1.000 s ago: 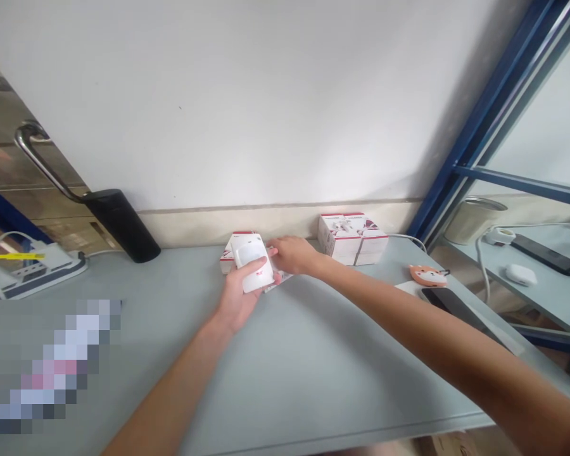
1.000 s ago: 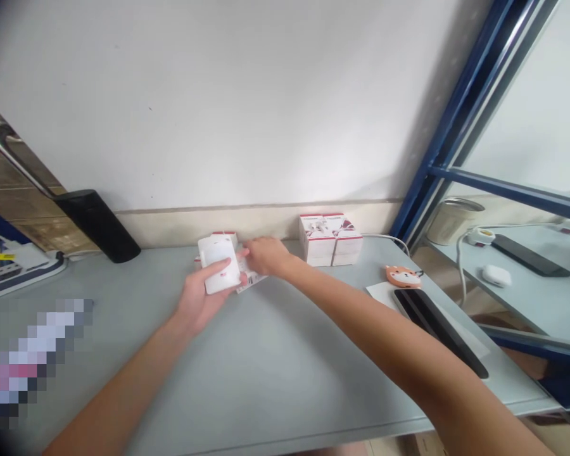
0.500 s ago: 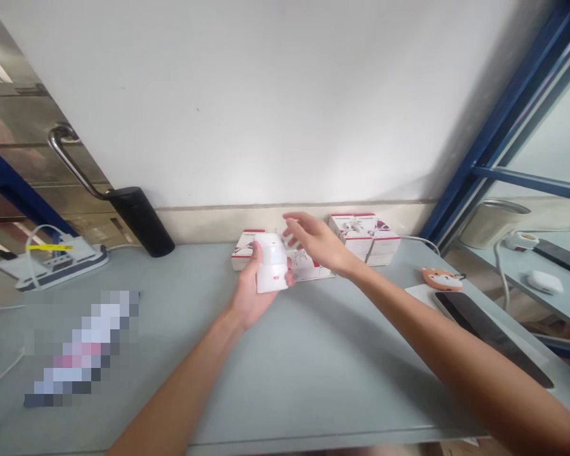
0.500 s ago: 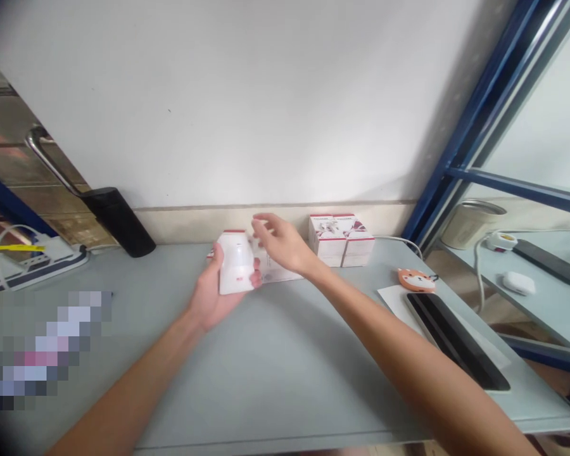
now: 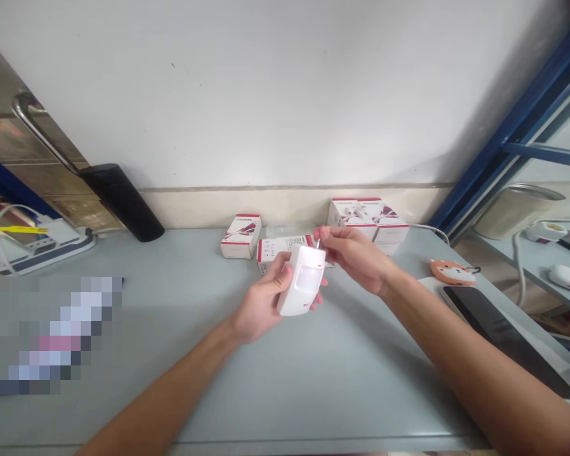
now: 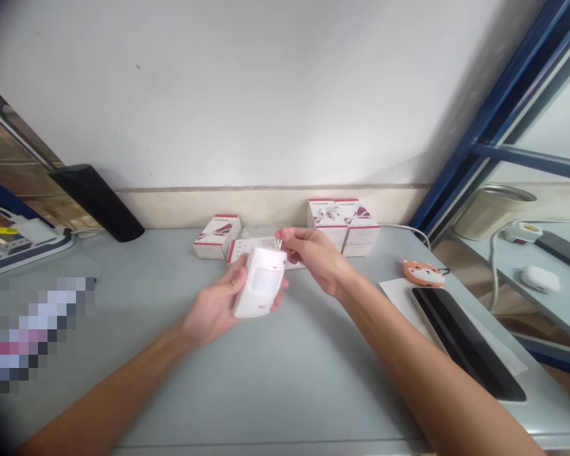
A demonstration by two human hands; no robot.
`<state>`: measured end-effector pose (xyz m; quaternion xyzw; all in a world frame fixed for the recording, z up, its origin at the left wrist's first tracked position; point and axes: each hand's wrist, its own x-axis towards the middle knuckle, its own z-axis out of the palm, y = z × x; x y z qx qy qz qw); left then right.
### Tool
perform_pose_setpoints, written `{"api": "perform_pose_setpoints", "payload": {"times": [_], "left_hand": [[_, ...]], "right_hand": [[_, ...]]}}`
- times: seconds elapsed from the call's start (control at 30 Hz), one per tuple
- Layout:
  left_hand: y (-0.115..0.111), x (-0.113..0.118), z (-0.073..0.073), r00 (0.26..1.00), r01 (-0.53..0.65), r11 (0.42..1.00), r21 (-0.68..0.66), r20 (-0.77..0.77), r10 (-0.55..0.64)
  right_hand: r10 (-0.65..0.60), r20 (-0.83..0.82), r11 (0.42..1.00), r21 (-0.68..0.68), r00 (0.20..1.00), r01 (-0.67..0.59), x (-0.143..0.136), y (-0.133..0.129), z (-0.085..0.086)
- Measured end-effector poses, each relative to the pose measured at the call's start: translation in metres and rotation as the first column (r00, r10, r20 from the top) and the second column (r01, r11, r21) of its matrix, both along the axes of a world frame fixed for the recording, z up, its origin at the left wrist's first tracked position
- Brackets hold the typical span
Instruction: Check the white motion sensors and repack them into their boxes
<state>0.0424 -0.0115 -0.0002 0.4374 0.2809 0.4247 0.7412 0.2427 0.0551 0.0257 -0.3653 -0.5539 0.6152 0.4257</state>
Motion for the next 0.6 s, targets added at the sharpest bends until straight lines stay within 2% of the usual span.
{"api": "perform_pose_setpoints", "payload": {"times": [0.13,0.23,0.33,0.43,0.6], "left_hand": [[0.002,-0.003,0.002,0.986,0.161,0.987,-0.022,0.047,-0.159],[0.006,-0.009,0.006,0.953,0.298,0.947,-0.123,0.094,-0.287],[0.010,-0.014,0.007,0.926,0.375,0.900,-0.224,0.131,-0.353],[0.013,-0.017,0.005,0.912,0.407,0.873,-0.268,0.175,-0.371],[0.013,-0.019,-0.001,0.874,0.480,0.836,-0.266,0.229,-0.429]], "right_hand": [[-0.200,-0.092,0.980,-0.013,0.975,0.200,0.021,0.002,0.016],[-0.261,-0.180,0.963,0.019,0.949,0.268,0.042,0.008,0.028],[-0.288,-0.255,0.954,0.002,0.923,0.299,0.059,0.014,0.035],[-0.277,-0.249,0.959,-0.011,0.928,0.283,0.065,0.018,0.036],[-0.254,-0.233,0.951,0.117,0.939,0.286,0.064,0.018,0.033]]}}
